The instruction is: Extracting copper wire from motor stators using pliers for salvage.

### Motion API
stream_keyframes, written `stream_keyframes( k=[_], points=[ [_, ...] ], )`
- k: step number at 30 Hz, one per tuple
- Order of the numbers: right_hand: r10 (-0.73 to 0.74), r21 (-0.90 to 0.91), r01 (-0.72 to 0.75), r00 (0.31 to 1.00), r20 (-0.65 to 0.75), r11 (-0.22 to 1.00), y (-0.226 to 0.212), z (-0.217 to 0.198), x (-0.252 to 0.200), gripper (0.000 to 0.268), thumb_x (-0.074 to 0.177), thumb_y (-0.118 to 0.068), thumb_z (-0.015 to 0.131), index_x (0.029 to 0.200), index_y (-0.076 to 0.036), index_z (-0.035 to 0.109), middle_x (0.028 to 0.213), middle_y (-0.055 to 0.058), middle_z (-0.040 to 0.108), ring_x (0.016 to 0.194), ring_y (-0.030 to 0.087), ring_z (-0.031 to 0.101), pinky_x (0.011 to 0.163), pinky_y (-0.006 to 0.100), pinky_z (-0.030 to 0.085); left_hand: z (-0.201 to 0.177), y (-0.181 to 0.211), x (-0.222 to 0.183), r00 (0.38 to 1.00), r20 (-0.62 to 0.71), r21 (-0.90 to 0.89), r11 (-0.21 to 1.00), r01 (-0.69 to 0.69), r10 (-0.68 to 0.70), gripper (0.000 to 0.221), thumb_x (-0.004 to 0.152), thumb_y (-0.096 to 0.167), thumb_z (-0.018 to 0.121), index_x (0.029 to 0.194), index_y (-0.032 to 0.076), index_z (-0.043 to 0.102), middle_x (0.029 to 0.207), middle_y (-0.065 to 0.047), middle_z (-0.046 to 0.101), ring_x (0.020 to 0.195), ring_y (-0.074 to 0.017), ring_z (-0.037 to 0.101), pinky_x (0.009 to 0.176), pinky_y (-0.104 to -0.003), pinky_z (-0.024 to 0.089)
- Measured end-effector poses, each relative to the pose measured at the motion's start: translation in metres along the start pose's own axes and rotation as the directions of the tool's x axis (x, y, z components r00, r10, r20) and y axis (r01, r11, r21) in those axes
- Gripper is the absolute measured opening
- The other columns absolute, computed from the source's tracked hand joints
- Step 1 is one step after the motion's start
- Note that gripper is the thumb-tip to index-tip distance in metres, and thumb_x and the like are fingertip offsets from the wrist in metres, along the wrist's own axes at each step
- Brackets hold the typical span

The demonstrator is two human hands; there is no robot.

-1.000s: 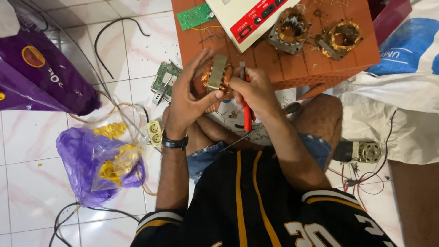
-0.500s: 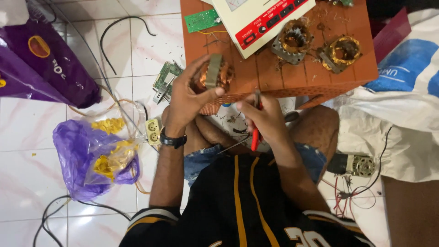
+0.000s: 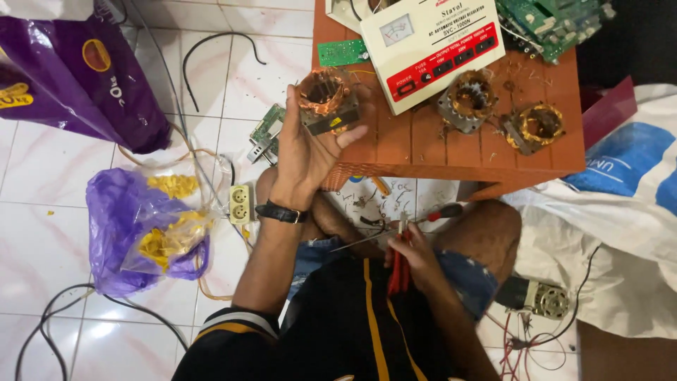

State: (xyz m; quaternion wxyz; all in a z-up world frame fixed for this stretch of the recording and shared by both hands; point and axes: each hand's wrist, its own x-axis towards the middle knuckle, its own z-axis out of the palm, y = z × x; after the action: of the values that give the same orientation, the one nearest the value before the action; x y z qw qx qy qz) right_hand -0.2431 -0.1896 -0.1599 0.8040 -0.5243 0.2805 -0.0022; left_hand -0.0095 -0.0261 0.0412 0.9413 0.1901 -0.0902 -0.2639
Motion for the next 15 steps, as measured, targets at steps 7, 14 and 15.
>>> stream_keyframes(
  k=[7, 14, 15],
  points=[
    [0.093, 0.161, -0.104, 0.993, 0.071, 0.982, -0.059, 0.007, -0.039, 0.056, 0.087, -0.007, 0.069, 0.141, -0.004, 0.055, 0.1, 0.014, 0.066, 0.092, 0.026, 0.07, 0.082, 0.045, 0.06, -0.008, -0.002, 0.007, 0.998, 0.022, -0.021, 0.998, 0.064, -0.063, 0.07, 0.098, 0.058, 0.054, 0.134, -0.002, 0.05, 0.132, -0.034, 0.06, 0.113, -0.0446, 0.067, 0.093, -0.057, 0.062],
    [0.142, 0.201, -0.204, 0.948, 0.286, 0.958, -0.005, -0.047, -0.02, 0.039, 0.099, -0.016, 0.061, 0.132, -0.001, 0.049, 0.112, 0.022, 0.068, 0.088, 0.033, 0.071, 0.075, 0.042, 0.061, -0.04, 0.002, 0.018, 0.94, 0.132, 0.76, 0.577, -0.299, 0.313, 0.045, 0.101, 0.036, 0.068, 0.13, 0.003, 0.06, 0.115, -0.006, 0.066, 0.102, -0.0134, 0.059, 0.095, -0.028, 0.047],
    [0.113, 0.257, -0.198, 0.944, 0.311, 0.946, -0.005, -0.047, -0.017, 0.036, 0.099, -0.016, 0.063, 0.127, 0.0, 0.048, 0.121, 0.019, 0.065, 0.091, 0.032, 0.072, 0.077, 0.042, 0.062, -0.033, 0.006, 0.016, 0.922, 0.211, 0.862, 0.382, -0.332, 0.326, 0.038, 0.102, 0.034, 0.064, 0.126, 0.004, 0.064, 0.107, -0.003, 0.067, 0.09, -0.0102, 0.057, 0.083, -0.023, 0.048]
  ],
)
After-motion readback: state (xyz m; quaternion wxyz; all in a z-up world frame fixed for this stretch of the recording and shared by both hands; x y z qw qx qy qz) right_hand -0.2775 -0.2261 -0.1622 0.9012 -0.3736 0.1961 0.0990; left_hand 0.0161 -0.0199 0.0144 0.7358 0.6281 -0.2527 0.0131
